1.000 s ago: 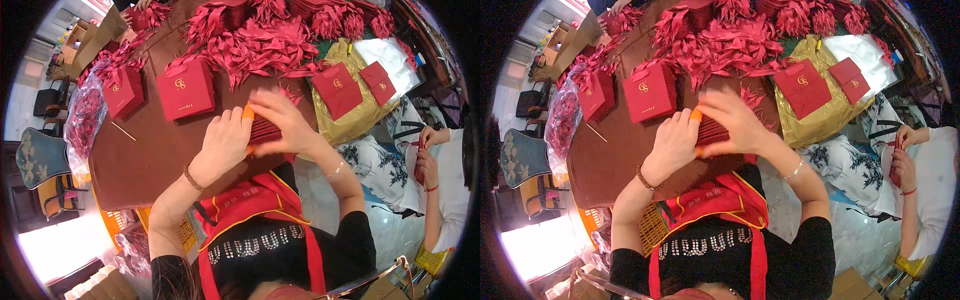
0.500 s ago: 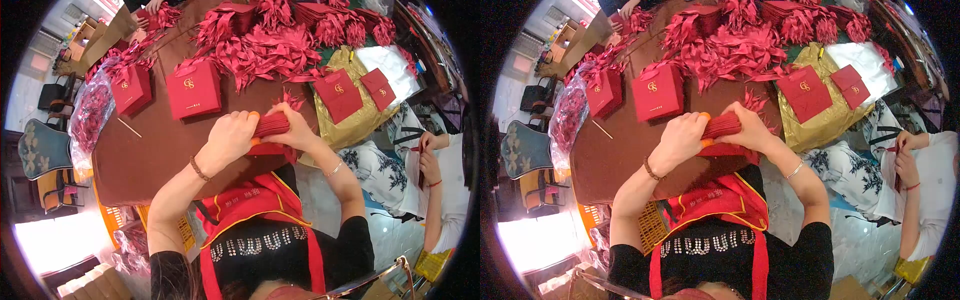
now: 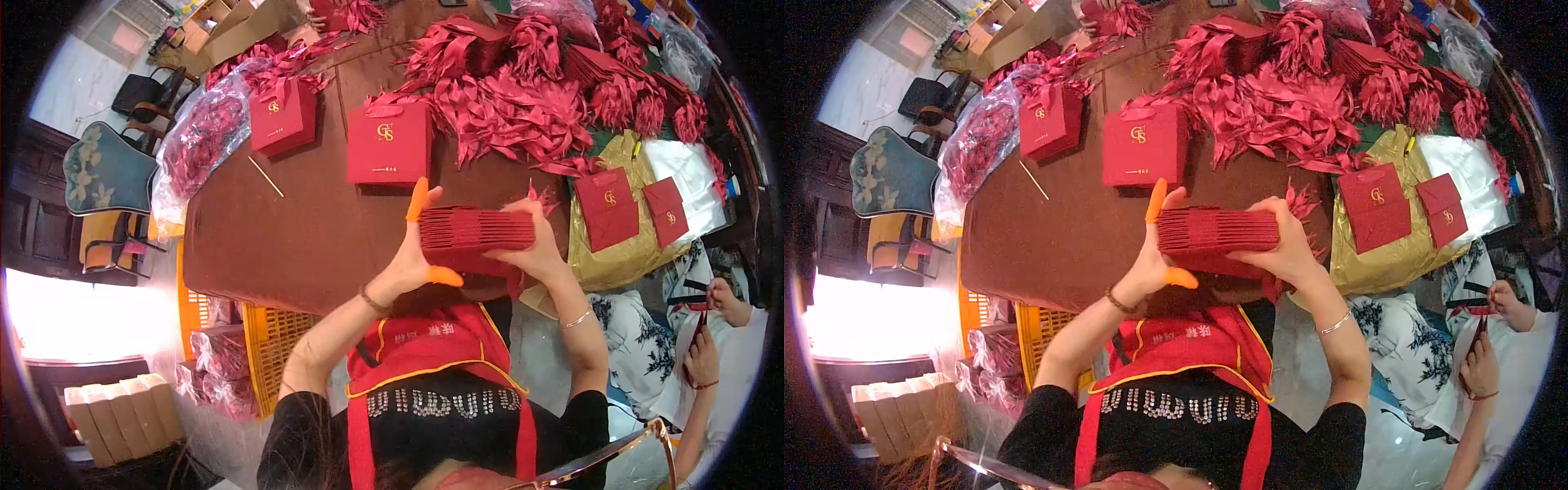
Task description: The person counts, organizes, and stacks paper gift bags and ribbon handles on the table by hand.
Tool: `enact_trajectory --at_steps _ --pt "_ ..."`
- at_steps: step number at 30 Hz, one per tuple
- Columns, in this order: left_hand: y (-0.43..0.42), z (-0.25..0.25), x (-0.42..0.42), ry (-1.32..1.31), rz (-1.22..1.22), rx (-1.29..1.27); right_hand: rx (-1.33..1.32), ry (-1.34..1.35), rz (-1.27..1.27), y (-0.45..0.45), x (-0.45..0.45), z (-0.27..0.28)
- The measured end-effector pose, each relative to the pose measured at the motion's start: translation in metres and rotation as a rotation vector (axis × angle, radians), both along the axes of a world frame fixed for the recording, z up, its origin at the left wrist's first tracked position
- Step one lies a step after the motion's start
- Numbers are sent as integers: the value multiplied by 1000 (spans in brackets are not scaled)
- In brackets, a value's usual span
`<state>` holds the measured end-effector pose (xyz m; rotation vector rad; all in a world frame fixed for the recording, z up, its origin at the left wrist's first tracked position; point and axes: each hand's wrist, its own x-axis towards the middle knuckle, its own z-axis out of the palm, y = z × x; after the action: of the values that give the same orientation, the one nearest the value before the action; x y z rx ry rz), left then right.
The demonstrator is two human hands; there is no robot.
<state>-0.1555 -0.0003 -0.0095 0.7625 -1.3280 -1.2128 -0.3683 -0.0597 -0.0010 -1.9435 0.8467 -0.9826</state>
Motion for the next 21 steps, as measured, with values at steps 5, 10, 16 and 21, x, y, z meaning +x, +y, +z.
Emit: enact_trajectory --at_steps 5,10,16,21 --pt "-2 -13 -14 62 120 4 -227 23 -14 -7 -1 -2" --pt "-3 2 -6 -137 195 110 -73 -62 -18 -9 -6 -19" --pt "-24 100 -11 -1223 22 -444 -50 -95 5 -7 -7 -15" --pt "-37 76 -30 -1625 -93 -267 -27 -15 75 -8 -15 0"
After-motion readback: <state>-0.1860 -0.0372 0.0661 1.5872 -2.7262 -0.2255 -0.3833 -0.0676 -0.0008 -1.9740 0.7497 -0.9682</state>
